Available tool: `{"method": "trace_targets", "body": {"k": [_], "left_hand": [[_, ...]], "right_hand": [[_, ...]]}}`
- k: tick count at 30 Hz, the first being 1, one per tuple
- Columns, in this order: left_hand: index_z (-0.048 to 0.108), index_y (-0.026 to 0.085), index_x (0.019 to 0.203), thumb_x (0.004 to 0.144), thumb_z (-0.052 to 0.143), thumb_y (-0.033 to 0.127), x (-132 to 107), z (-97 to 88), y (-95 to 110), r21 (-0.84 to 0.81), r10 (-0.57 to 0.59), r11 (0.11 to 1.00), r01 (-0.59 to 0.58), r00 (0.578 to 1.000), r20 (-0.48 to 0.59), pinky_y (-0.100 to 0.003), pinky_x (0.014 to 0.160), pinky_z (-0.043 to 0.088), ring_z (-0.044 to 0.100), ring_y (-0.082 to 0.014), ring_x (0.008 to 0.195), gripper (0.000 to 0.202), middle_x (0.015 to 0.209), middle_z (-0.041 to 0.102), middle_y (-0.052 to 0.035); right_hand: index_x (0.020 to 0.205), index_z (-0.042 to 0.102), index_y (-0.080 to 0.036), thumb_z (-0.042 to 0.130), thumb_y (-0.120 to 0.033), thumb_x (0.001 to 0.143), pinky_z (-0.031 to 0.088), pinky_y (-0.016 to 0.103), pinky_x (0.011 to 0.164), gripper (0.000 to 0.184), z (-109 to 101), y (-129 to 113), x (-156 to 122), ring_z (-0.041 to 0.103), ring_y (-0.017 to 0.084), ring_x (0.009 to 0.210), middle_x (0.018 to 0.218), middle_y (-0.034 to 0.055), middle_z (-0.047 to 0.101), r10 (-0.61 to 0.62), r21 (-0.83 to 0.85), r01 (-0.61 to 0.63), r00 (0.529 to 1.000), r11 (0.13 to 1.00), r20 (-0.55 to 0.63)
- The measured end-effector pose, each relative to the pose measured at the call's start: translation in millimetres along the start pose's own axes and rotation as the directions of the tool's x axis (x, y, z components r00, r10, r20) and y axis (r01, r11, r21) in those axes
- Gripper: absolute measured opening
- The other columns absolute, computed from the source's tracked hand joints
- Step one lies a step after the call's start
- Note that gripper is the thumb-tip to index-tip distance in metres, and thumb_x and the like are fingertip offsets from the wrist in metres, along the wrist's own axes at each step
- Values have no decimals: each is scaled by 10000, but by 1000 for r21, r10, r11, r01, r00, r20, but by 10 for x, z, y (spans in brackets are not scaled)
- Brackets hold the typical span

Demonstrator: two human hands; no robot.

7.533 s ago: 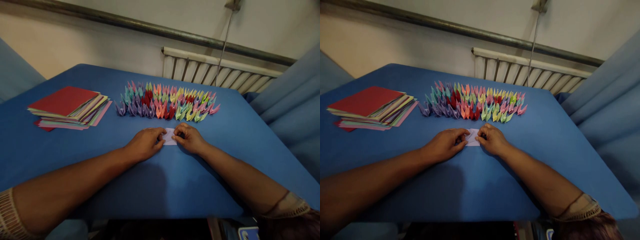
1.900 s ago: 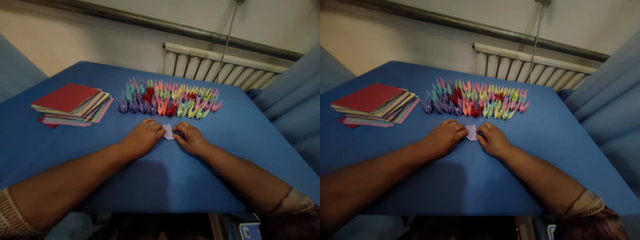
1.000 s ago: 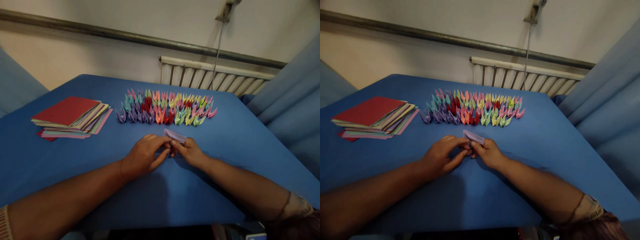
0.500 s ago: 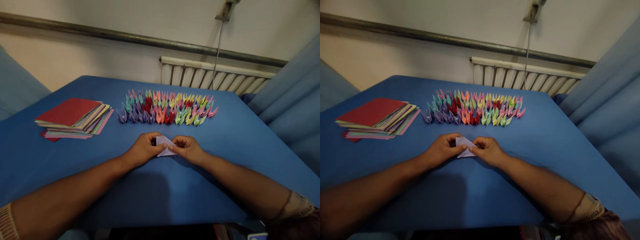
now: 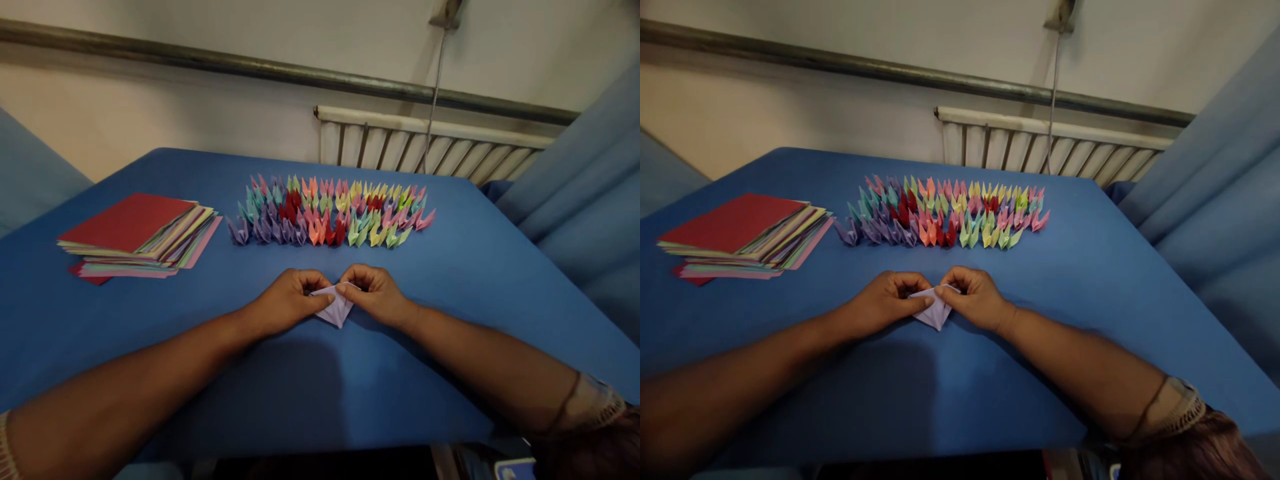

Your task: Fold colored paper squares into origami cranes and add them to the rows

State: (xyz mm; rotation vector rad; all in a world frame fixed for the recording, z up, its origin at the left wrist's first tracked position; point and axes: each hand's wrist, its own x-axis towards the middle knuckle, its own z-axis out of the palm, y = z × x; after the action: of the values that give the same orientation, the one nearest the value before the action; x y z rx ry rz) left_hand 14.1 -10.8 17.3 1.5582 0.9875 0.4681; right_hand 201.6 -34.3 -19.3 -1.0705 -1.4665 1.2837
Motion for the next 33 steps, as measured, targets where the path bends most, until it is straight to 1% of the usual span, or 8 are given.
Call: {"method": "trace_targets", "body": {"k": [4, 7, 10, 14, 18, 22, 26, 33], "left_hand": [[688, 151, 844, 724, 684, 290, 10, -24, -14, -110, -21, 994, 25, 999, 36, -244, 634, 455, 588, -122, 652, 184, 739, 670, -6], [643, 164, 1127, 711, 682, 220, -1, -17, -31, -200, 37, 979, -26, 998, 52, -270, 699, 493, 636, -136, 731, 422, 867, 705, -26], [580, 177, 1272, 715, 681, 196, -18, -3, -43, -141, 117, 984, -109, 992, 46, -305, 777, 513, 658, -165, 857, 566, 1026, 713, -55], [676, 186, 1148, 771, 650, 232, -10, -1, -69, -17, 158, 987, -159, 987, -13, -339, 873, 511, 661, -192, 944, 381, 1072, 725, -46], [694, 189, 1109, 801, 655, 296, 19, -13, -88, -72, 151, 985, -156, 987, -62, -318, 864, 517, 669, -193, 936, 327, 1062, 734, -38], [719, 161, 948, 828, 628, 386, 30, -24, -70, -111, 101, 988, -111, 991, -87, -267, 724, 519, 646, -152, 743, 271, 845, 727, -24], [688, 151, 763, 838, 610, 439, 33, -37, -61, -128, 27, 991, -43, 992, -125, -245, 629, 485, 587, -129, 613, 307, 670, 666, -13], [698, 133, 857, 881, 551, 470, 36, -74, -82, -325, 20, 946, -20, 1000, -3, -269, 633, 496, 624, -170, 698, 369, 745, 682, -67]], "right_hand": [[684, 583, -184, 706, -397, 746, 330, 213, 471, 253, -54, 6, 54, 402, 66, 481, 573, -58, 521, 78, 100, -81, 997, 992, 26], [686, 592, -180, 716, -458, 744, 299, 208, 435, 309, -103, 11, 90, 376, 63, 448, 539, -59, 511, 105, 113, -109, 994, 988, 39], [682, 590, -176, 727, -485, 739, 305, 206, 439, 343, -126, 13, 102, 370, 59, 447, 538, -62, 506, 101, 106, -107, 993, 989, 61], [708, 577, -179, 685, -533, 775, 330, 212, 455, 376, -106, 24, 82, 398, 68, 464, 554, -59, 505, 94, 95, -99, 994, 990, 57], [863, 574, -196, 747, -490, 735, 428, 236, 576, 365, -61, 82, 45, 533, 106, 624, 715, -36, 576, 28, 148, -42, 995, 988, 98], [973, 544, -217, 782, -425, 712, 448, 243, 572, 409, -42, 139, 37, 555, 114, 627, 730, -39, 586, 23, 184, -41, 995, 982, 99], [952, 545, -221, 769, -417, 733, 453, 239, 545, 370, -56, 112, 54, 542, 103, 581, 719, -36, 601, 3, 209, -16, 998, 978, 62], [865, 581, -202, 730, -444, 777, 427, 240, 566, 298, -53, 78, 39, 515, 101, 610, 723, -22, 592, -25, 166, 21, 1000, 986, 16]]}}
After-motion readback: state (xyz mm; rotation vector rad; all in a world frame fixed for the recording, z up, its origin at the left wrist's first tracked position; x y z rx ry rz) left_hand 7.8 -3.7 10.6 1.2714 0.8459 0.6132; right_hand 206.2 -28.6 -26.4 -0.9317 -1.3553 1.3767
